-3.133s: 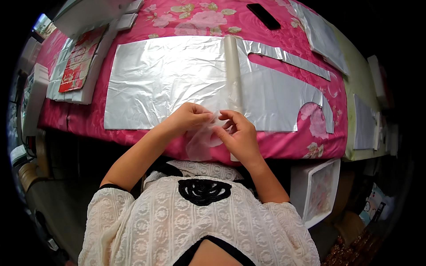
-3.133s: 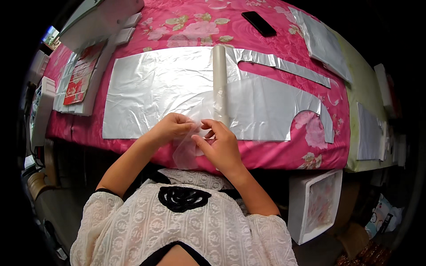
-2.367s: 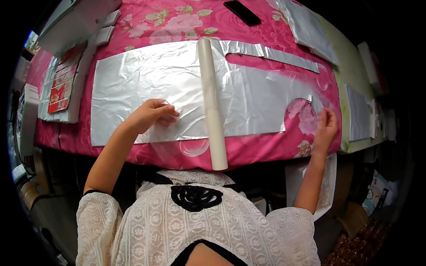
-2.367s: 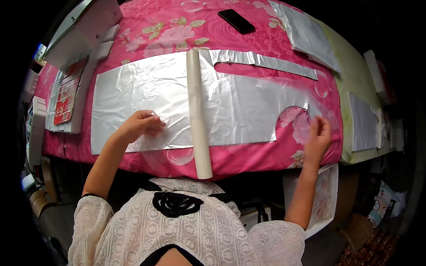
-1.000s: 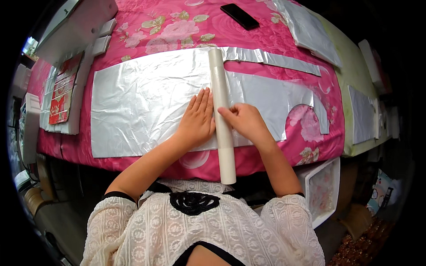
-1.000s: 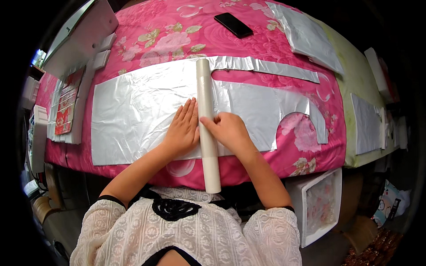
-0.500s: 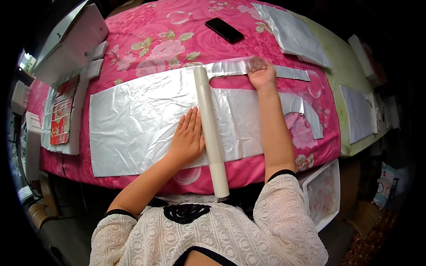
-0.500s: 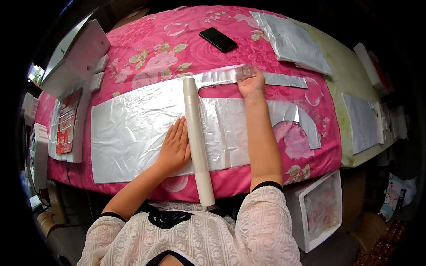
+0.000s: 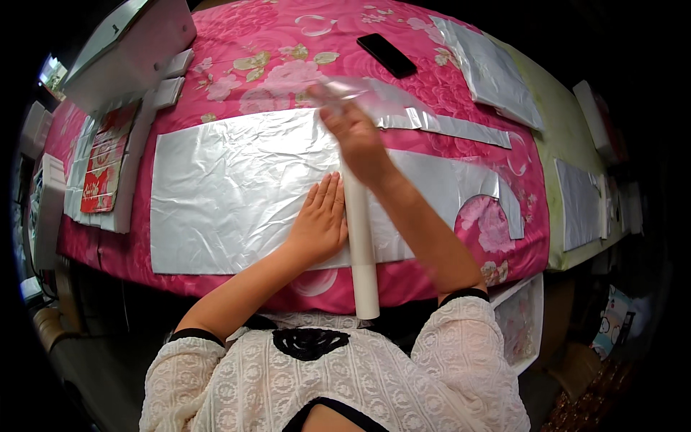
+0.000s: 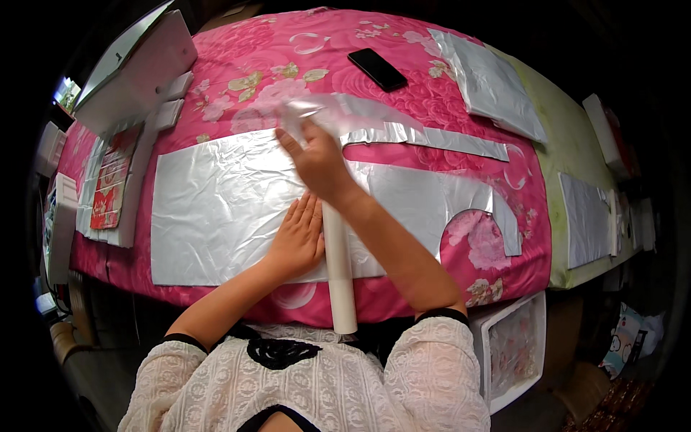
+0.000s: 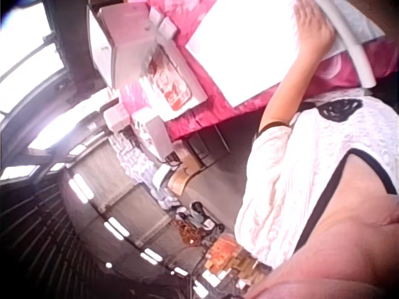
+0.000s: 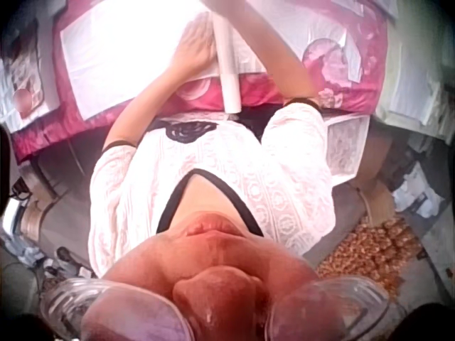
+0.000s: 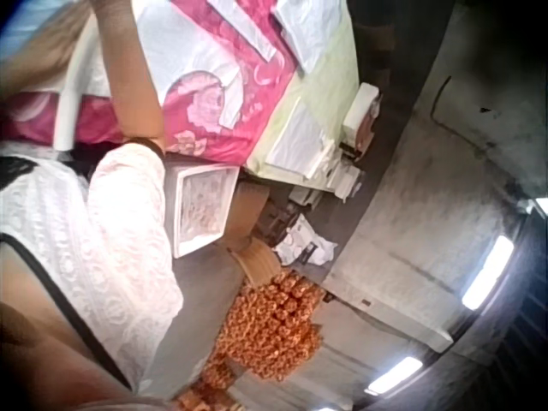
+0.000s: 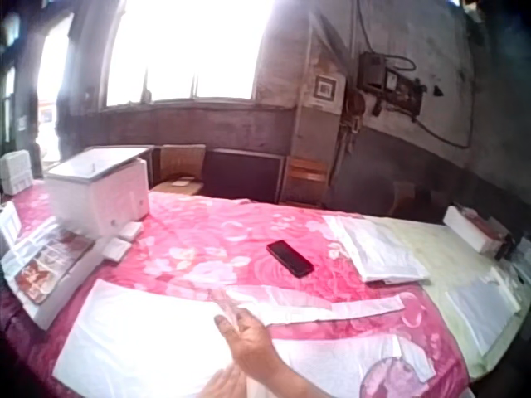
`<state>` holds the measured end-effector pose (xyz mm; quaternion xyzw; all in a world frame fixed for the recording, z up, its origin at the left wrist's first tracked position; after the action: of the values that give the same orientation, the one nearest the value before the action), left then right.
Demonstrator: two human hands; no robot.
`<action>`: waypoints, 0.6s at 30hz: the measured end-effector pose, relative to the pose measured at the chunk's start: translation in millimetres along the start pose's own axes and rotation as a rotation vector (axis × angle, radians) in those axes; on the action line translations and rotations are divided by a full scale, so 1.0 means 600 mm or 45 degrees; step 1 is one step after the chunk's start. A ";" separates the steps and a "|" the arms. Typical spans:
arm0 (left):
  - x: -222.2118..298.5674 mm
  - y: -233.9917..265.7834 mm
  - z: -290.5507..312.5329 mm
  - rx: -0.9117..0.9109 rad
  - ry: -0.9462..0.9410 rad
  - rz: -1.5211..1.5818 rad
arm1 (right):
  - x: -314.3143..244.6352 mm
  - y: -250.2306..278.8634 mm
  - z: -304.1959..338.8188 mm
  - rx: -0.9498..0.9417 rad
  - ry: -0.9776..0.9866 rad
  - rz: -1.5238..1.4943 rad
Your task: The person wraps small rectangular items in silver foil, folds the edges, and stacks them on a pink floral tablecloth. They also unroll and smooth a large sheet of clear plastic film on the table.
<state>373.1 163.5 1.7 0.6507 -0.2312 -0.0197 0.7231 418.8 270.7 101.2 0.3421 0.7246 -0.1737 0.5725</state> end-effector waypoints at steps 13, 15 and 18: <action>-0.005 -0.017 -0.005 0.101 -0.047 -0.034 | -0.044 -0.390 -0.045 -0.724 0.418 0.512; -0.021 -0.025 0.004 0.162 -0.042 -0.075 | -0.062 -0.296 -0.037 -0.621 0.608 0.369; -0.007 -0.012 0.000 -0.200 0.016 0.002 | -0.003 -0.079 -0.012 0.024 0.381 0.968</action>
<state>371.4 164.0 -6.5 0.5917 -0.2248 -0.0331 0.7734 381.1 241.1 98.4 0.6122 0.6201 0.0955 0.4812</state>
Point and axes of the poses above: each hand's wrist, its own z-axis away from the middle knuckle, its own y-axis out of the back of the hand, x = y × z, the point moved 4 cm from there along -z, towards the middle knuckle, and after that the axes turned 14 degrees about -x, right-handed, at the moved point
